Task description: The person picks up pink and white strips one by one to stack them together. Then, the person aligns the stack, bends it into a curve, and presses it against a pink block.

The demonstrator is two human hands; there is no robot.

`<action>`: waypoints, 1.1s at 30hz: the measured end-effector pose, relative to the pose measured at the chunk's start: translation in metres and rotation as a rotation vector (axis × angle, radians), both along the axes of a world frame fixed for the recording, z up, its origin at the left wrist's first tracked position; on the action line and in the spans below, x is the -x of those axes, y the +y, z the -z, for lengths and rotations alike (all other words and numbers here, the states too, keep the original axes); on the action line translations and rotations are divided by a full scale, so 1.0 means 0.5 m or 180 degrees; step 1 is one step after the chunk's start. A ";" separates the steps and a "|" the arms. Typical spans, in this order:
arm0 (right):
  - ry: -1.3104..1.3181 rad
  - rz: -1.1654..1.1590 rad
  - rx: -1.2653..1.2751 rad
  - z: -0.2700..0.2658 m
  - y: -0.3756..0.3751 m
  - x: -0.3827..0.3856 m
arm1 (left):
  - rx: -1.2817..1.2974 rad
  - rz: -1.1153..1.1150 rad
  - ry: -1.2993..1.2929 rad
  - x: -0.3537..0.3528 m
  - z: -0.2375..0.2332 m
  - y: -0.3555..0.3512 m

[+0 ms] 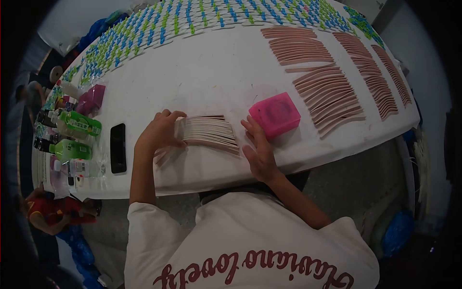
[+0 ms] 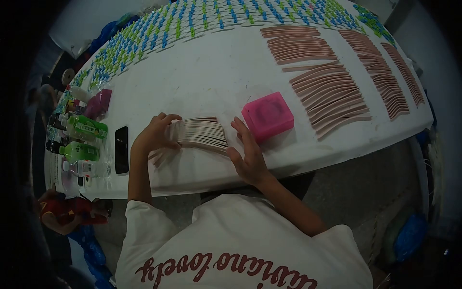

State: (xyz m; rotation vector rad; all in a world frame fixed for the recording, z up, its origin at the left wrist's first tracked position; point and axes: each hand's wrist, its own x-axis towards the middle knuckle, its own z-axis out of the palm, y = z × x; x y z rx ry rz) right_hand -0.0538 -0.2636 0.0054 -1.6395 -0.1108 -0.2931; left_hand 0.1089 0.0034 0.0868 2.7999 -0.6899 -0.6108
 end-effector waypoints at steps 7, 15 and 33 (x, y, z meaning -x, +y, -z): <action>-0.0092 0.0048 0.0629 -0.007 0.005 0.006 | 0.0216 0.0002 -0.0644 0.048 0.039 -0.008; -0.0961 0.0032 0.2870 -0.019 0.043 0.009 | 0.0387 0.0204 -0.1864 0.111 0.129 -0.004; -0.0960 0.0255 0.2852 -0.014 0.048 0.013 | 0.0376 -0.0582 -0.1973 0.157 0.135 0.031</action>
